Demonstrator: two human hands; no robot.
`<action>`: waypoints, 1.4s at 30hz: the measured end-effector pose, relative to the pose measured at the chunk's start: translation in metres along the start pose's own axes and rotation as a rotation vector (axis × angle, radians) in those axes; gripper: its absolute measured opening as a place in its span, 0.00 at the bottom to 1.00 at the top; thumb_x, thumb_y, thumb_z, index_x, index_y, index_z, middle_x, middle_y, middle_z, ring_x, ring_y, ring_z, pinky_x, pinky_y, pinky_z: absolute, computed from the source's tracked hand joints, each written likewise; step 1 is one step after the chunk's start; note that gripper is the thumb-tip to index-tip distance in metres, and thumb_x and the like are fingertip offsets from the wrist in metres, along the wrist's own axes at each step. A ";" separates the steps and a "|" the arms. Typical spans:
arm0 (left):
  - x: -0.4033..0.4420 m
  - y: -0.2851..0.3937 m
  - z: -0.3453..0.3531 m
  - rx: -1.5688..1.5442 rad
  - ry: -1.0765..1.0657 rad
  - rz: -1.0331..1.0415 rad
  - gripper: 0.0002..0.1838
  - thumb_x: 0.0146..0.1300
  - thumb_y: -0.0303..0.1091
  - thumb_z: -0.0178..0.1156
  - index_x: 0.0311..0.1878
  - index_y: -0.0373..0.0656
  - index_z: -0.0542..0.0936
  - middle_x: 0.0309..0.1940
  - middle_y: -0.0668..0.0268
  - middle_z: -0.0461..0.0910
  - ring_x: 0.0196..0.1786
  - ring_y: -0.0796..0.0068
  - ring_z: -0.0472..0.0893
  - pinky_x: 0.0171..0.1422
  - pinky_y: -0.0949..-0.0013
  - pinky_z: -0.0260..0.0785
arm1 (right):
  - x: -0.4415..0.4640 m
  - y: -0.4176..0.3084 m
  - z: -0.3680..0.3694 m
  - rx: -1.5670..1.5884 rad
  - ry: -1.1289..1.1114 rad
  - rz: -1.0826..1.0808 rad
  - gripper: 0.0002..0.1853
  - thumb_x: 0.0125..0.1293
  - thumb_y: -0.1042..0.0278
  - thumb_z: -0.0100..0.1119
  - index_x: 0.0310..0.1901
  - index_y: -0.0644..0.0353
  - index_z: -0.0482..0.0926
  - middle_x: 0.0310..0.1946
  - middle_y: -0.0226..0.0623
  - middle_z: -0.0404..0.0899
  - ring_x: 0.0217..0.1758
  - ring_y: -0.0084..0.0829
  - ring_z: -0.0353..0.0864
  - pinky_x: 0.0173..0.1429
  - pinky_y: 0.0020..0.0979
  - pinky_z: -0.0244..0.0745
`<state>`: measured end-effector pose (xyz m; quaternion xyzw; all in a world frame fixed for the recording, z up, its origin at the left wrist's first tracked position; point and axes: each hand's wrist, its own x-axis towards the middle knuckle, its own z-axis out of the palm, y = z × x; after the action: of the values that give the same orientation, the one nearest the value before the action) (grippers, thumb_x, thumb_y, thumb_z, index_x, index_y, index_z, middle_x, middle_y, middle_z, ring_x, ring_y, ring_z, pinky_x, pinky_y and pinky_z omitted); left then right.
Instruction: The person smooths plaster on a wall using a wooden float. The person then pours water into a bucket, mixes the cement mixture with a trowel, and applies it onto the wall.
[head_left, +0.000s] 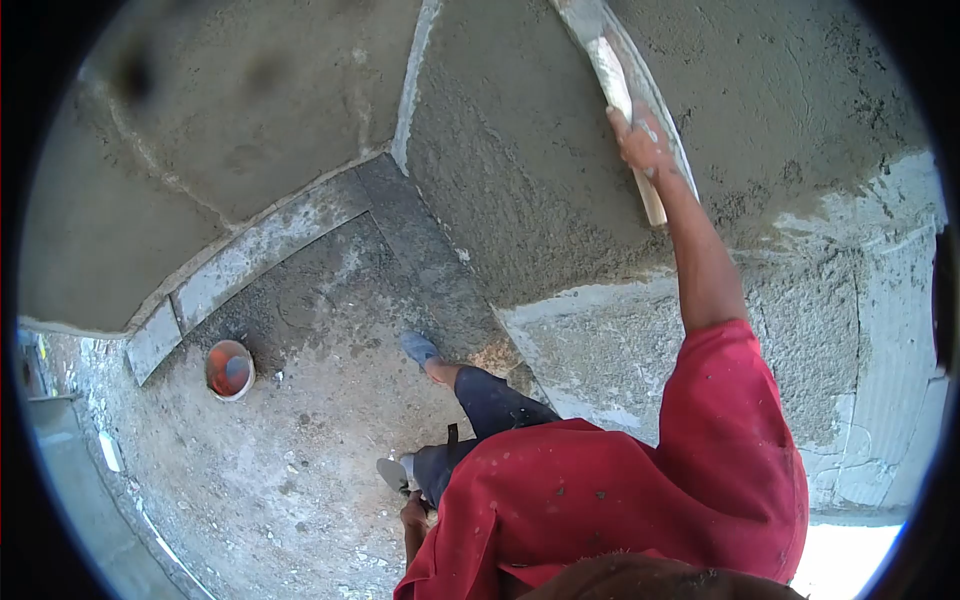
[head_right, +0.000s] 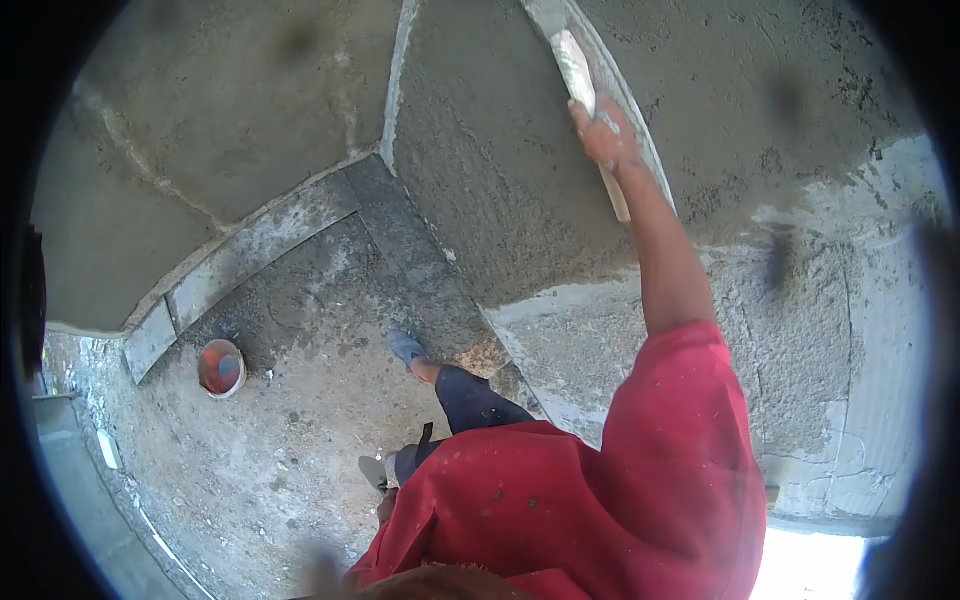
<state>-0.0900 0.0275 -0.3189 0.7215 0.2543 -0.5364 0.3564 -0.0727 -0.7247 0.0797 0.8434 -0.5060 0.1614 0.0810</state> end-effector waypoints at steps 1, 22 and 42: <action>-0.001 0.006 0.004 0.009 -0.010 0.047 0.21 0.66 0.48 0.65 0.22 0.46 0.78 0.17 0.70 0.73 0.20 0.76 0.69 0.27 0.67 0.58 | -0.026 0.016 -0.013 0.044 -0.004 0.013 0.34 0.76 0.39 0.49 0.66 0.66 0.74 0.58 0.67 0.79 0.65 0.62 0.78 0.69 0.51 0.72; 0.048 0.025 0.016 -0.593 -0.273 -0.066 0.20 0.67 0.55 0.65 0.41 0.46 0.83 0.26 0.69 0.80 0.29 0.72 0.80 0.38 0.68 0.74 | -0.147 0.058 -0.048 0.304 -0.036 0.188 0.29 0.79 0.49 0.51 0.64 0.70 0.73 0.48 0.56 0.83 0.51 0.52 0.84 0.58 0.48 0.76; 0.158 -0.027 0.059 0.383 0.116 0.234 0.28 0.61 0.52 0.66 0.56 0.38 0.86 0.58 0.53 0.84 0.64 0.54 0.79 0.70 0.56 0.70 | -0.229 0.058 0.169 0.769 0.125 0.246 0.20 0.79 0.49 0.56 0.54 0.59 0.68 0.28 0.29 0.72 0.24 0.20 0.71 0.27 0.26 0.68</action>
<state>-0.0984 -0.0052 -0.4869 0.8300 0.0827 -0.4877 0.2576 -0.1916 -0.6139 -0.1610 0.7339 -0.4999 0.3984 -0.2297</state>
